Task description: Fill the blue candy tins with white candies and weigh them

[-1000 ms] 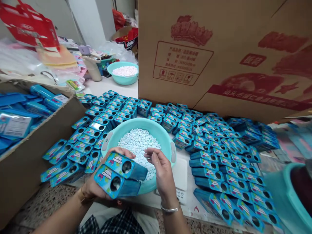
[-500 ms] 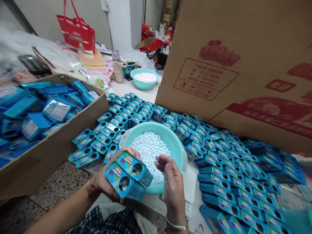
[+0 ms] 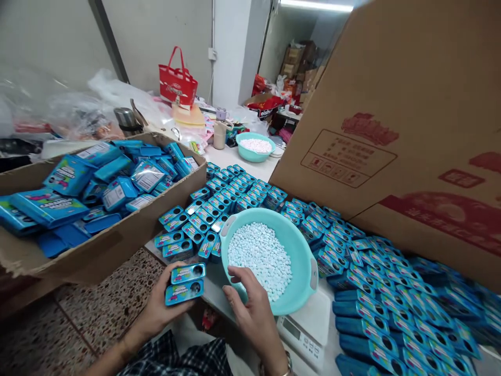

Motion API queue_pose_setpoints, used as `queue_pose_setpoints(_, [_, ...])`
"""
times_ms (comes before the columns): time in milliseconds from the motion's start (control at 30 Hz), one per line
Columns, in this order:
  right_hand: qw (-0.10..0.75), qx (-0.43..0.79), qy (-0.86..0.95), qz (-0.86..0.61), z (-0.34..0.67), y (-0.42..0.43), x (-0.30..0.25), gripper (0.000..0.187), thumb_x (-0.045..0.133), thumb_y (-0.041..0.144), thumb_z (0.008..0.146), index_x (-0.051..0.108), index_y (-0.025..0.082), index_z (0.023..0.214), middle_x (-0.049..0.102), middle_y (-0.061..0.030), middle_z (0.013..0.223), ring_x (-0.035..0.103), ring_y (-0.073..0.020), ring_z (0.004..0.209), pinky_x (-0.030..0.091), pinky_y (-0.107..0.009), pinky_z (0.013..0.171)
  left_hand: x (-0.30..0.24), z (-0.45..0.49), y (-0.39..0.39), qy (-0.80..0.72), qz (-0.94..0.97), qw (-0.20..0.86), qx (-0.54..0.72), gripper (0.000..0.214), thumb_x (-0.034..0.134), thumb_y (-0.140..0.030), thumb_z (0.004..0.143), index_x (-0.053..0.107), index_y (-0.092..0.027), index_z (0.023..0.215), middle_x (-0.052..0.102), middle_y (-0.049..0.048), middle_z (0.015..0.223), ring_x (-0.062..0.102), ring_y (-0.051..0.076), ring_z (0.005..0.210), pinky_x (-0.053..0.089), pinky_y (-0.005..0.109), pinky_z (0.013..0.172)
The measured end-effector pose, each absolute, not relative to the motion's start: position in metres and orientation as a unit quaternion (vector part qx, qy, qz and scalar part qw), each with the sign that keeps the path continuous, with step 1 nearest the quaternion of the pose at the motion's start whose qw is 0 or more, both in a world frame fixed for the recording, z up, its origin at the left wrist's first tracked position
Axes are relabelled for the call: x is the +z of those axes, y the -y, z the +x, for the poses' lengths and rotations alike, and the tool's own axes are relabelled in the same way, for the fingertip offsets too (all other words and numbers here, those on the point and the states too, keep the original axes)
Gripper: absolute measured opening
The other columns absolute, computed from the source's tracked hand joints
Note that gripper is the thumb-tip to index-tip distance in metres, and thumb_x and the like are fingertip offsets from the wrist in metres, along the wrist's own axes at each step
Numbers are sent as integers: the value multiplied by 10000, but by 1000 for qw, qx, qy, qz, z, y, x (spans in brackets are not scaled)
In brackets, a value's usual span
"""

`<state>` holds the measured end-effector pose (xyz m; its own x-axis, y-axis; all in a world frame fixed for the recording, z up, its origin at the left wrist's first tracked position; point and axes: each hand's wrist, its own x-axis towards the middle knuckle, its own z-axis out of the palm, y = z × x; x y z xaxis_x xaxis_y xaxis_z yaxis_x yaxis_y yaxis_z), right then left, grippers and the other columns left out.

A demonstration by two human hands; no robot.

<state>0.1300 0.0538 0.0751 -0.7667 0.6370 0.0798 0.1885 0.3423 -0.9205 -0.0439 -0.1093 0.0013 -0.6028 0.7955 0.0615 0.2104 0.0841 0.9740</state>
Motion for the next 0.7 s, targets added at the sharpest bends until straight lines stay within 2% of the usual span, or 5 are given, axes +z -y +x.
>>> queue_pose_setpoints(100, [212, 491, 808, -248, 122, -50, 78, 289, 575, 304, 887, 629, 280, 1170, 646, -60, 1070, 604, -216, 981, 472, -338, 880, -37, -37, 91, -728, 413, 114, 534, 687, 693, -311, 775, 321, -237, 1348, 415, 153, 1362, 440, 343, 1300, 363, 562, 1074])
queue_pose_setpoints(233, [217, 471, 818, -248, 116, -48, 77, 287, 583, 316, 880, 641, 283, 1158, 652, -66, 1061, 608, -230, 979, 490, -358, 878, -84, -33, 59, -740, 437, -40, 510, 1093, 759, -386, 702, -6, -243, 1469, 155, 240, 1494, 238, 453, 1392, 326, 648, 1060])
queue_pose_setpoints(367, [211, 447, 832, -251, 116, -46, 69, 286, 590, 327, 871, 649, 299, 1150, 658, -66, 1082, 621, -241, 994, 508, -361, 878, -105, -31, 45, -742, 432, -71, 507, 1194, 775, -474, 641, -77, -342, 1467, 27, 171, 1563, 179, 498, 1399, 250, 674, 1094])
queue_pose_setpoints(567, [213, 408, 866, -193, 102, -59, 73, 308, 615, 339, 843, 649, 304, 1148, 669, -64, 1092, 661, -240, 923, 550, -335, 791, -105, -27, 59, -747, 432, -33, 504, 1340, 755, -586, 595, -230, -295, 1456, 107, 224, 1541, 230, 486, 1393, 324, 685, 1058])
queue_pose_setpoints(700, [204, 383, 894, -115, 47, -66, 99, 330, 615, 338, 842, 634, 312, 1170, 665, -62, 1112, 650, -249, 962, 530, -358, 831, -105, -26, 93, -727, 455, -37, 513, 1336, 748, -635, 585, -161, -262, 1490, 229, 252, 1500, 327, 488, 1349, 386, 662, 1012])
